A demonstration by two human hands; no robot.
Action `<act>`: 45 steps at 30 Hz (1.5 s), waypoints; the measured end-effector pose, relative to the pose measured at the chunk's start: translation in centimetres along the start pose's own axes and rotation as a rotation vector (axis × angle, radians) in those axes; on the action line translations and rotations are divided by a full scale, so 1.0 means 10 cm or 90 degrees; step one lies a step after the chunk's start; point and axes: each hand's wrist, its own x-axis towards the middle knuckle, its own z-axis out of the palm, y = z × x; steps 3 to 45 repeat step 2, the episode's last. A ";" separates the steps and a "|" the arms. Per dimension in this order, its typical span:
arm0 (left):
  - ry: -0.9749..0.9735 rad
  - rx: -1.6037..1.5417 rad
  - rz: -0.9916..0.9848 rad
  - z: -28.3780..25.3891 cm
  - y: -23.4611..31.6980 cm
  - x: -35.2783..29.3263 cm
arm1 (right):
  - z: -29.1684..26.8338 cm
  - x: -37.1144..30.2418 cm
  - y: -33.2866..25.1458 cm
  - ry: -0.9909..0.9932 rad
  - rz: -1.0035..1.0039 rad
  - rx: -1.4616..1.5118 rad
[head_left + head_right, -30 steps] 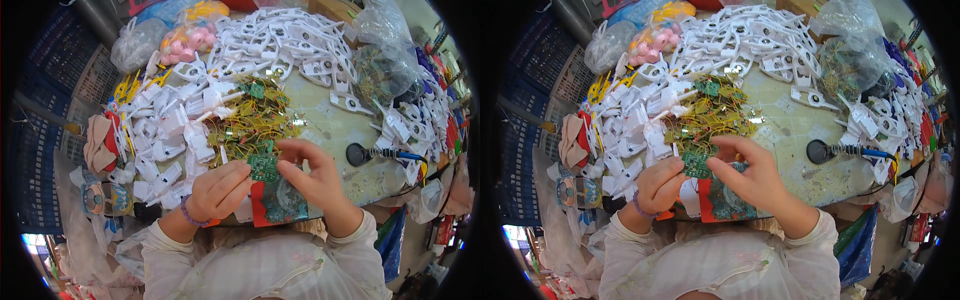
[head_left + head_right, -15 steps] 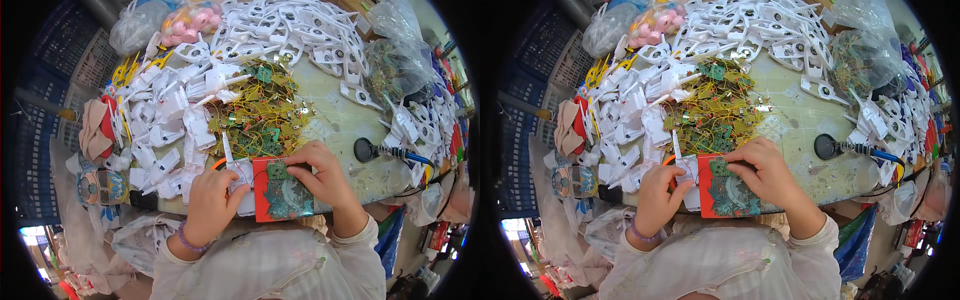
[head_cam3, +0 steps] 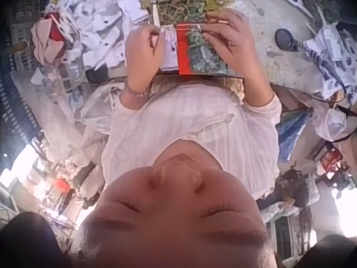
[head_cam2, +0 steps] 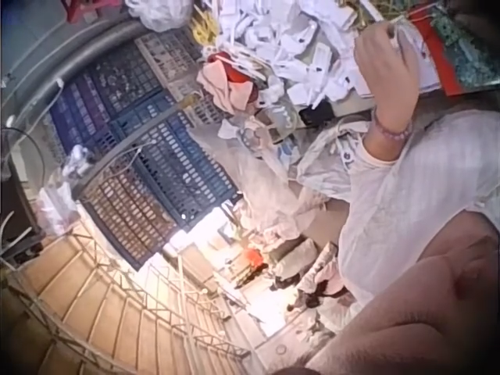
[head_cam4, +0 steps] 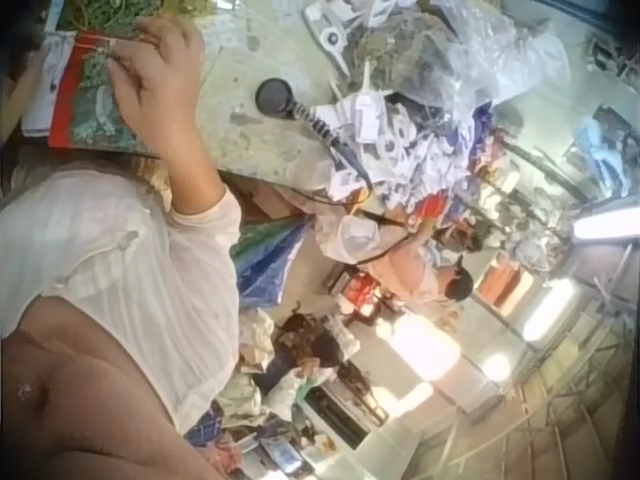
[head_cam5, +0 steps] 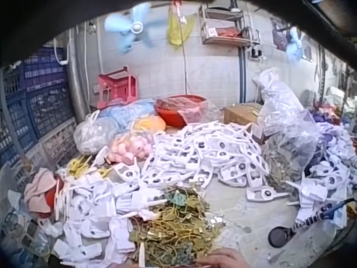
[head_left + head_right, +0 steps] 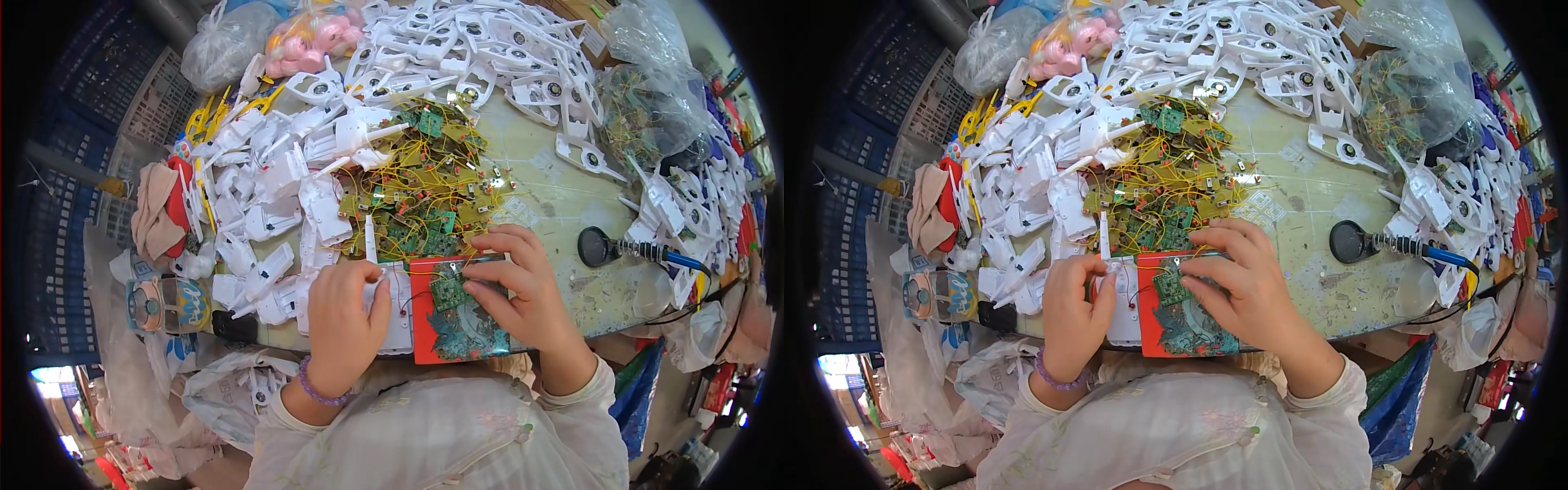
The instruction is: Soldering wires and components to a circuit board and toy housing at a factory workbench.
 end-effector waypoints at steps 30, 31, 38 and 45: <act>-0.013 0.066 0.014 -0.04 0.00 0.02 | 0.00 0.03 -0.05 -0.004 -0.047 -0.003; -0.013 0.066 0.014 -0.04 0.00 0.02 | 0.00 0.03 -0.05 -0.004 -0.047 -0.003; -0.013 0.066 0.014 -0.04 0.00 0.02 | 0.00 0.03 -0.05 -0.004 -0.047 -0.003; -0.013 0.066 0.014 -0.04 0.00 0.02 | 0.00 0.03 -0.05 -0.004 -0.047 -0.003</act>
